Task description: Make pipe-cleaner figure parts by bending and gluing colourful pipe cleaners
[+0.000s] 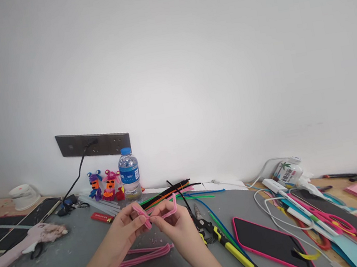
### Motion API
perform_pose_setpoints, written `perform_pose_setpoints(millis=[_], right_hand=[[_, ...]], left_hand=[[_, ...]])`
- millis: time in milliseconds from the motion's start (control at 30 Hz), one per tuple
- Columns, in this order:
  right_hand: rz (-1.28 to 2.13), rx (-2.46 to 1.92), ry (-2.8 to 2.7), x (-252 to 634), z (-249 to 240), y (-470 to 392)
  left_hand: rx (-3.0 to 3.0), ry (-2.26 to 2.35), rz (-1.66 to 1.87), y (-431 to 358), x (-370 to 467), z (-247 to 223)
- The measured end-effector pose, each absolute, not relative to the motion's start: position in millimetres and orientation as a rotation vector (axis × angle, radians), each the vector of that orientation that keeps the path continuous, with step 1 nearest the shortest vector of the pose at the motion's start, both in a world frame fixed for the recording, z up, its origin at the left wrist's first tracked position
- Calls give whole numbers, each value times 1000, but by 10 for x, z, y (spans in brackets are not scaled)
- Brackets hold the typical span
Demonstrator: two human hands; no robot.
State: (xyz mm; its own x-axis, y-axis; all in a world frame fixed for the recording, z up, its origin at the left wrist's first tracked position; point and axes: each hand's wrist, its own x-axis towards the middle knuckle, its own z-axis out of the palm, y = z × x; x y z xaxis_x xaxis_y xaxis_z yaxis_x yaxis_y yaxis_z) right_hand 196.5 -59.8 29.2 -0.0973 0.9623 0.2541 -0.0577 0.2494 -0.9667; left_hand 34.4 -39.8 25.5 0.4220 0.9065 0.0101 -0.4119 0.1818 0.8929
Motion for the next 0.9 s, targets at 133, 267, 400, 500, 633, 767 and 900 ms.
perform_pose_setpoints(millis=[133, 267, 400, 500, 633, 767, 900], right_hand=[[1027, -956, -1326, 2057, 246, -557], [959, -957, -1350, 2114, 235, -551], [928, -976, -1400, 2083, 227, -571], [893, -1001, -1426, 2042, 227, -584], [868, -1043, -1491, 2017, 263, -595], [826, -1078, -1525, 2017, 278, -596], [849, -1069, -1535, 2013, 272, -605]], left_hand=[[936, 634, 1012, -376, 330, 239], [832, 677, 1086, -346, 313, 257], [800, 685, 1144, -331, 308, 268], [801, 680, 1149, -327, 310, 251], [803, 694, 1138, -326, 312, 230], [799, 702, 1142, -330, 315, 238], [798, 706, 1141, -330, 321, 239]])
